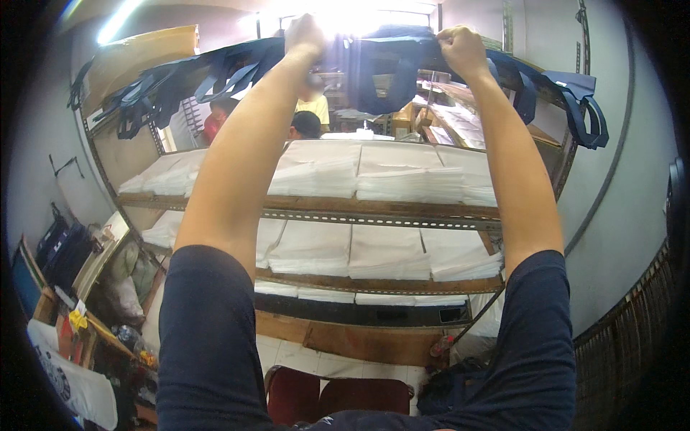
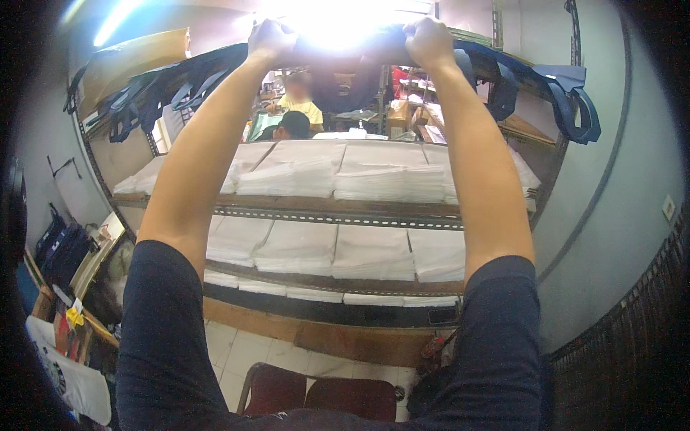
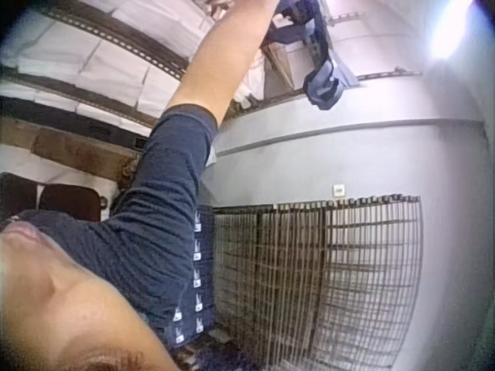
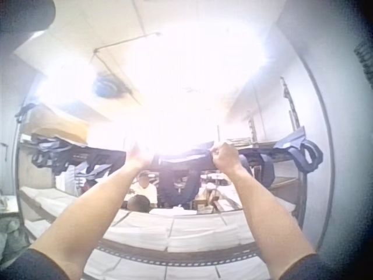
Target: The person repeatedly picks up blue tote bags from a table, folds them, and places them onto a metal shelving unit. The process is repeated continuously with multiple bags.
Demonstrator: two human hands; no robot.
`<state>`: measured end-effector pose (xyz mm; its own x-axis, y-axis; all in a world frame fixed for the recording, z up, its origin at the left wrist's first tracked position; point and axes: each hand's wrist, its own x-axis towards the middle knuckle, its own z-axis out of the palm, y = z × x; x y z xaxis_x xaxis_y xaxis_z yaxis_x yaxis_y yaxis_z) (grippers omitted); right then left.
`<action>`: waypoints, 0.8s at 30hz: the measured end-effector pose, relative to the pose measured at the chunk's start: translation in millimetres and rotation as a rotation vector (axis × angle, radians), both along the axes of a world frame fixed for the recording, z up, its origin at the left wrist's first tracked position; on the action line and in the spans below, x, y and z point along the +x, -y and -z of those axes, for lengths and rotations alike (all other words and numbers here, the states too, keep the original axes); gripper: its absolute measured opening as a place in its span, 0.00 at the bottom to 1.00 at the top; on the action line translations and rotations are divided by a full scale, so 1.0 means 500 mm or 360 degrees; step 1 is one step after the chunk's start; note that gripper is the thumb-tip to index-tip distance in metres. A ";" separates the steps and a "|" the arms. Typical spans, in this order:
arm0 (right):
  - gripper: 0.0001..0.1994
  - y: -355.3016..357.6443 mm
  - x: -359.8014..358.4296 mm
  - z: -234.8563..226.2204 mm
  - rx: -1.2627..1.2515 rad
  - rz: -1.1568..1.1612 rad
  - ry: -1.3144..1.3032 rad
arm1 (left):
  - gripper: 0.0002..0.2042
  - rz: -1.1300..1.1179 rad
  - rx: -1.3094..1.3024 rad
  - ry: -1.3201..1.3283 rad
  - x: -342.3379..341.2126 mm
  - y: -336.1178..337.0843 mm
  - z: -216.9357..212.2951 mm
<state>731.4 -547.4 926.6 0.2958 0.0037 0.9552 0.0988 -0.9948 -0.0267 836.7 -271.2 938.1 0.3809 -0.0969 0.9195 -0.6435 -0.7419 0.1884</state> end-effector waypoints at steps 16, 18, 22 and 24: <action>0.09 -0.091 -0.624 1.084 0.0941 0.0132 -0.0723 | 0.17 0.0685 0.0024 -0.0320 -0.457 -0.296 0.726; 0.13 -0.188 -0.836 1.335 0.0995 0.0081 -0.0840 | 0.17 0.0565 0.0087 -0.0817 -0.587 -0.408 0.964; 0.18 -0.315 -1.282 1.575 0.1496 0.0502 -0.2326 | 0.18 0.0279 0.0415 -0.1695 -0.912 -0.597 1.251; 0.20 -0.357 -1.427 1.602 0.1605 0.0605 -0.2640 | 0.20 0.0388 0.0688 -0.1811 -0.995 -0.621 1.286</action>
<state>17.8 -368.7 125.7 0.5981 -0.5354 -0.5963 -0.7893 -0.5227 -0.3223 339.1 39.3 295.3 0.8705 -0.4900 -0.0468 -0.4044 -0.7661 0.4996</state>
